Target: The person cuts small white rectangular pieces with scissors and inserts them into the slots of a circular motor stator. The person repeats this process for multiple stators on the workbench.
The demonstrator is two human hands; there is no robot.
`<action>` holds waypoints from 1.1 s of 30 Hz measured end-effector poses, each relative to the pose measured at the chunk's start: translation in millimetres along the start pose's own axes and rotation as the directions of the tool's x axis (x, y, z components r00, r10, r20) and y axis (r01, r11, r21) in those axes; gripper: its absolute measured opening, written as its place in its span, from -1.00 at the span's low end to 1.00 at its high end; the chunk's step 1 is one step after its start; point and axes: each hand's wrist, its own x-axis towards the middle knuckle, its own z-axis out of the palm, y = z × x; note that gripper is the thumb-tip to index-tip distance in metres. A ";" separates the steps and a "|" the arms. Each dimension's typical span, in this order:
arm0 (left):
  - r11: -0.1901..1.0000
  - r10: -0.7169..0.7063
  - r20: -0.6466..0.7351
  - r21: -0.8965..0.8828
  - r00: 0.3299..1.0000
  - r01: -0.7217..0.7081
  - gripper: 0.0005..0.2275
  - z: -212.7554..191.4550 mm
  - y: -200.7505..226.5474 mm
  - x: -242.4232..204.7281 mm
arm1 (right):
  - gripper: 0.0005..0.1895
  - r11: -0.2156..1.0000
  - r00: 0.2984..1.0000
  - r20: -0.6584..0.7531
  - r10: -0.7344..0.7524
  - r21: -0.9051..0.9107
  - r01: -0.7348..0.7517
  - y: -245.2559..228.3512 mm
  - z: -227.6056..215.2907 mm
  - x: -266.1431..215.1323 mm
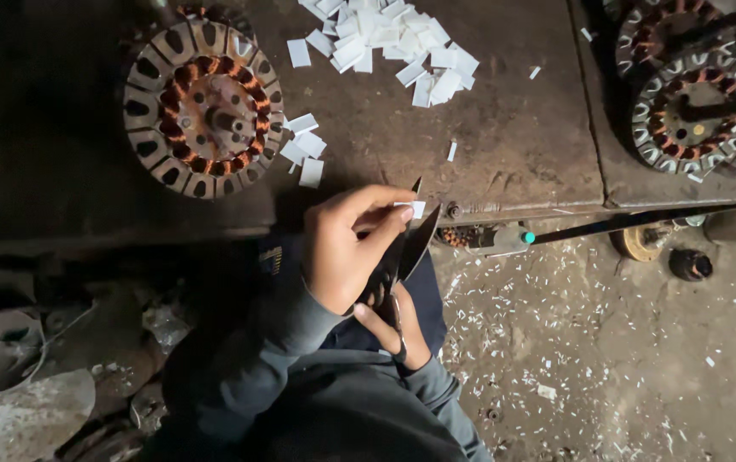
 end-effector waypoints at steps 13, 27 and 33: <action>0.999 0.029 -0.001 0.036 1.000 -0.029 -0.92 -2.0 10.0 -2.0 | -0.73 0.996 0.999 0.029 0.015 0.090 -0.017 4.1 -2.4 4.0; 0.994 0.059 0.032 0.094 0.998 -0.061 -0.87 -11.3 17.5 -1.4 | -0.98 0.988 0.998 -0.017 -0.057 -0.147 0.054 21.3 -1.5 1.7; 0.999 0.050 0.051 -0.020 0.997 -0.049 -0.91 -9.6 11.9 -2.1 | -0.94 0.984 0.987 -0.133 0.095 -0.137 -0.113 22.9 5.7 3.0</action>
